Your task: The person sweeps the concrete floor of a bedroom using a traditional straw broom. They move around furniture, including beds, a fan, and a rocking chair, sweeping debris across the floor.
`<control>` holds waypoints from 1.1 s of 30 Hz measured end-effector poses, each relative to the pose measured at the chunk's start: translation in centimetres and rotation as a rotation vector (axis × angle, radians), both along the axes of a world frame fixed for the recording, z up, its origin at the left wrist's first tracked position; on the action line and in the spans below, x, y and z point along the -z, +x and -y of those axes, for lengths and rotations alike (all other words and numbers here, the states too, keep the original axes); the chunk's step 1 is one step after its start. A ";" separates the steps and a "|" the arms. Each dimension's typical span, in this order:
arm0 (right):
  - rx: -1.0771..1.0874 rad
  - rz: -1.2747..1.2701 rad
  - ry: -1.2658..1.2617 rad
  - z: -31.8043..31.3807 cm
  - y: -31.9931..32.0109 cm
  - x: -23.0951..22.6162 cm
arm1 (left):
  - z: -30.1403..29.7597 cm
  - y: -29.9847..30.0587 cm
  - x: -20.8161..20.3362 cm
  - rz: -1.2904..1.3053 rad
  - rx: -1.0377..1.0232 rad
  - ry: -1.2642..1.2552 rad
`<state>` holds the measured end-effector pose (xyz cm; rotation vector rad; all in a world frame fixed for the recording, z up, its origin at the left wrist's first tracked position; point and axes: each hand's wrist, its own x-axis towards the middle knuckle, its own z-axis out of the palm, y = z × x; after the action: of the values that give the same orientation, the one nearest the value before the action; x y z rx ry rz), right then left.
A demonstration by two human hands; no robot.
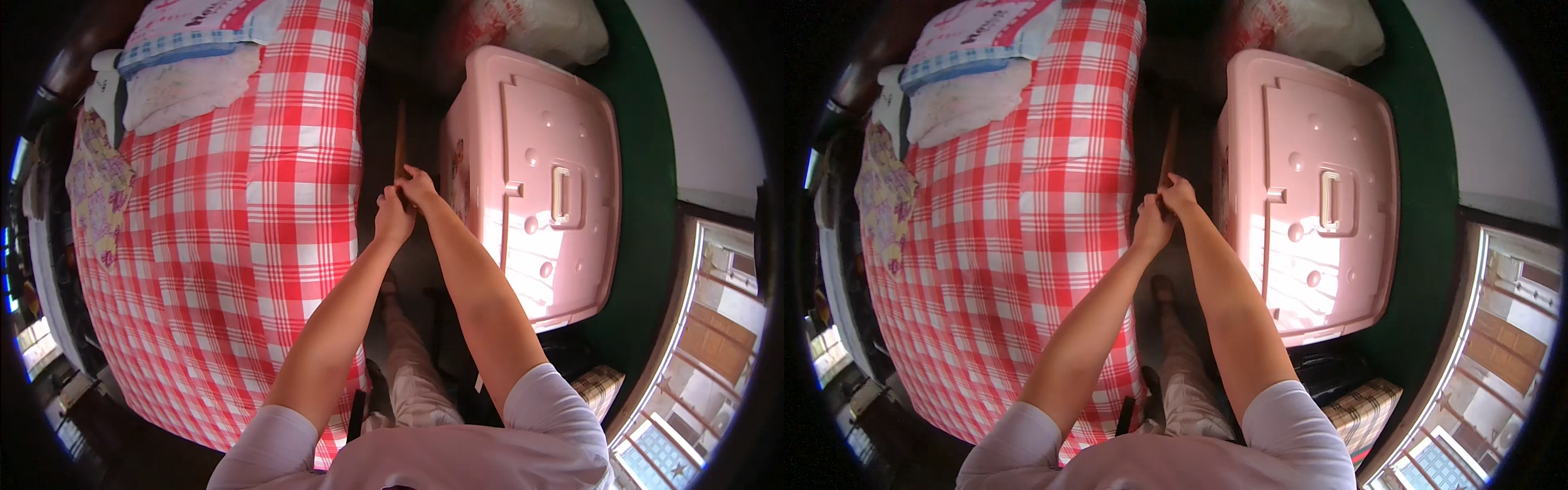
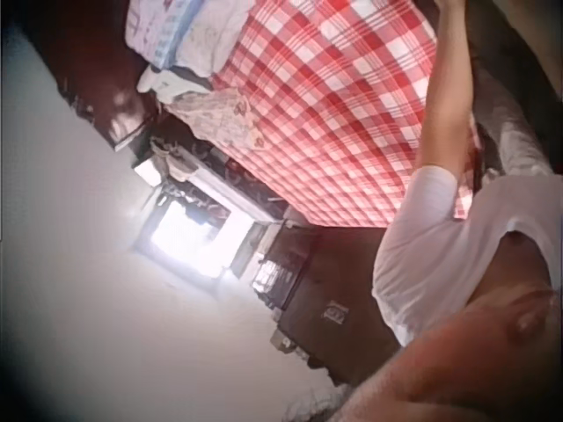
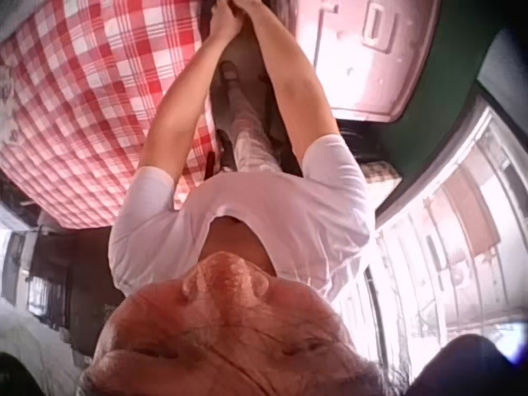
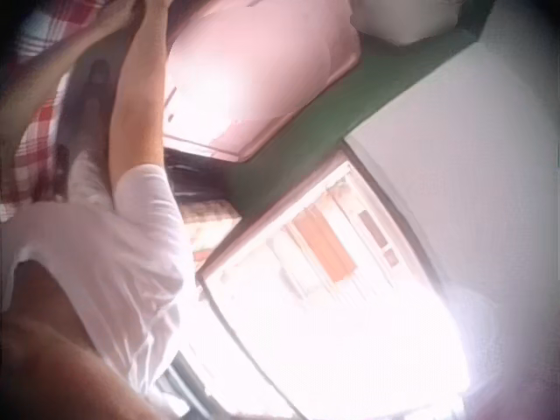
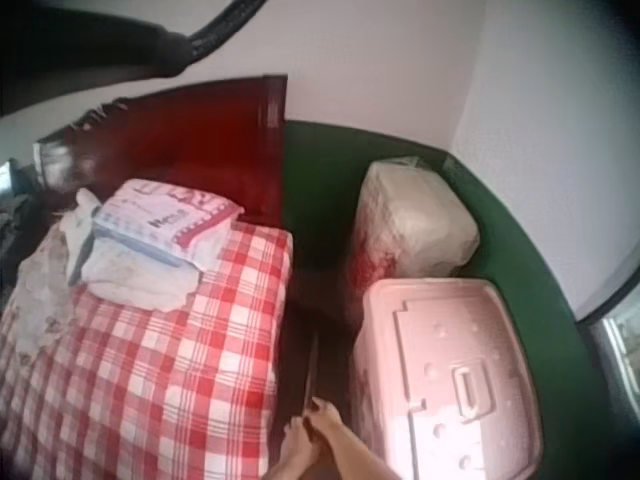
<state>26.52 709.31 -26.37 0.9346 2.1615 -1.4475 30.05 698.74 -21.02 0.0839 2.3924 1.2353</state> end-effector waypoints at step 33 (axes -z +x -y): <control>-0.154 0.168 0.047 26.1 53.2 -13.8 | 24.3 51.1 -15.6 0.462 -0.008 -0.151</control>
<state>79.71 683.20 -12.58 0.8527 2.1013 -1.2063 81.19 674.46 -5.42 -0.2331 2.0687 0.9479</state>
